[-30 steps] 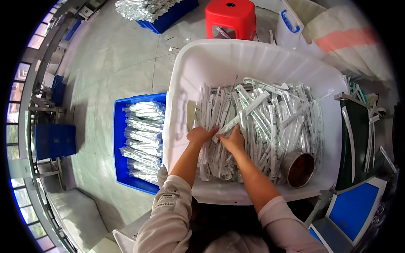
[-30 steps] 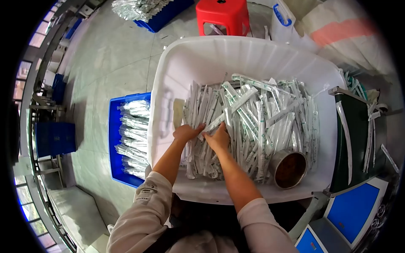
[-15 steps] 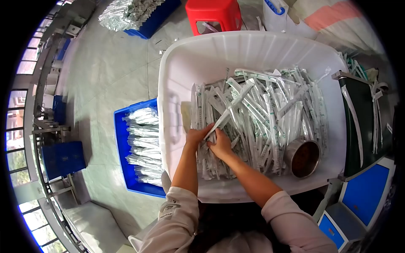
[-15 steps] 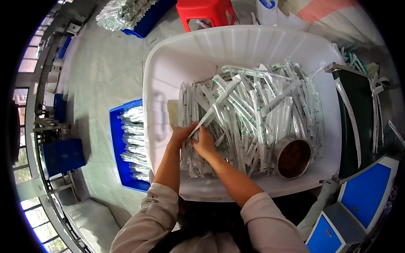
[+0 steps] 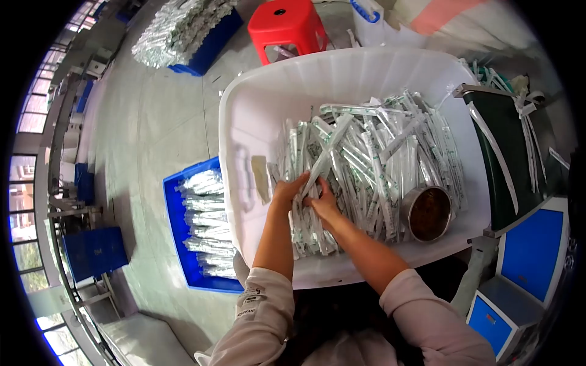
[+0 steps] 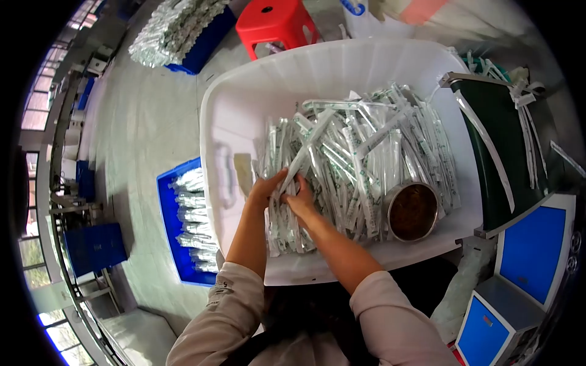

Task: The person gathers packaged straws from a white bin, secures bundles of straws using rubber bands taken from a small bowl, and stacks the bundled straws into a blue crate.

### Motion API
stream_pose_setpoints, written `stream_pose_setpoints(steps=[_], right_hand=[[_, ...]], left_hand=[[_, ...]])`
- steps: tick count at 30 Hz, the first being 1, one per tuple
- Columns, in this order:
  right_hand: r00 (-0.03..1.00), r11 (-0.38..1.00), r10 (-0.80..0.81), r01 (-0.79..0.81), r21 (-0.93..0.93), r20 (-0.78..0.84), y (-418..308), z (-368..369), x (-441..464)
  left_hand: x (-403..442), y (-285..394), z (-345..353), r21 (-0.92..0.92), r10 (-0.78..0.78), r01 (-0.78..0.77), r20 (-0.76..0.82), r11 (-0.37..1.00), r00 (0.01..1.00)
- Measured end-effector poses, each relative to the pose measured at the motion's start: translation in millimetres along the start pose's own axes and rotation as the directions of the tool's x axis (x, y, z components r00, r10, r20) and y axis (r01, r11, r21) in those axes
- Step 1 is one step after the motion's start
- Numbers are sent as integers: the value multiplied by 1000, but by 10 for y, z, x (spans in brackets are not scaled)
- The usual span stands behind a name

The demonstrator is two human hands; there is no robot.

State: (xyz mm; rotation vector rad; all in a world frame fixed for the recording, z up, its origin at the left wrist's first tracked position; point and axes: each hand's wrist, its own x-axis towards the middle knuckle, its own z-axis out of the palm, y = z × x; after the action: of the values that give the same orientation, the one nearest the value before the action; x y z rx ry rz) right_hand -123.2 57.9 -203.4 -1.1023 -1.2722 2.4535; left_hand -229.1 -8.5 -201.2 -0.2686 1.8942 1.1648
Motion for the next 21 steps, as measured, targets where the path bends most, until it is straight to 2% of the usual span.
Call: stream_pose_setpoints(steps=[1,2,4,5,6,7,9,10,12,13,15,16,18,19,20,21], right_hand=[[1000,1000,3,-4,-31,-18,-7,28,-21],[999,998,16,-18,-60,-35,2,40,-57],[1000,999,-19,18,-27,-9,195,17,29],[997,992,-75,71,-106,-30,276,4,57],[990,975,-131,119,-189,-50,268,-5,52],[989,975,-132,118,-187,-61,258,-27,48],[1000,980,-25,26,-198,7,197,-49,21],[1000,980,-26,27,-195,4,80,-68,-5],[971,965,207,-183,-186,121,-165,-120,22],[971,966,205,-181,-182,119,-149,-108,85],[967,865,65,-179,-469,-248,-104,-61,185],[965,868,69,-183,-462,-252,-77,-95,193],[967,727,-106,-84,-682,-233,-6,-193,198],[965,708,-188,4,-707,-182,35,-248,198],[966,710,-186,6,-704,-179,78,-280,198],[958,713,-220,29,-701,-184,75,-292,181]], left_hand=[[-44,81,4,-62,-82,84,27,995,996],[-12,34,-12,-49,-88,89,29,995,996],[142,-109,-69,-242,-64,109,185,964,981],[189,-158,-66,-353,-40,126,243,927,969],[186,-149,-50,-344,-40,127,249,930,968],[180,-150,-31,-418,-36,127,219,900,975],[191,-120,-17,-505,-68,173,219,846,973],[238,-168,-23,-501,-69,174,222,847,973],[317,-237,-34,-465,-36,130,204,876,978],[194,-163,5,-461,-36,129,206,878,978],[-37,-85,121,-320,-73,43,-83,946,994],[-60,-127,148,-312,-75,46,-82,949,994],[-150,-146,173,-118,100,-109,-84,987,991],[-214,-139,180,-148,123,-145,-152,978,981],[-291,-129,158,-145,122,-145,-156,979,980],[-428,-64,143,-39,147,-161,-246,986,958]])
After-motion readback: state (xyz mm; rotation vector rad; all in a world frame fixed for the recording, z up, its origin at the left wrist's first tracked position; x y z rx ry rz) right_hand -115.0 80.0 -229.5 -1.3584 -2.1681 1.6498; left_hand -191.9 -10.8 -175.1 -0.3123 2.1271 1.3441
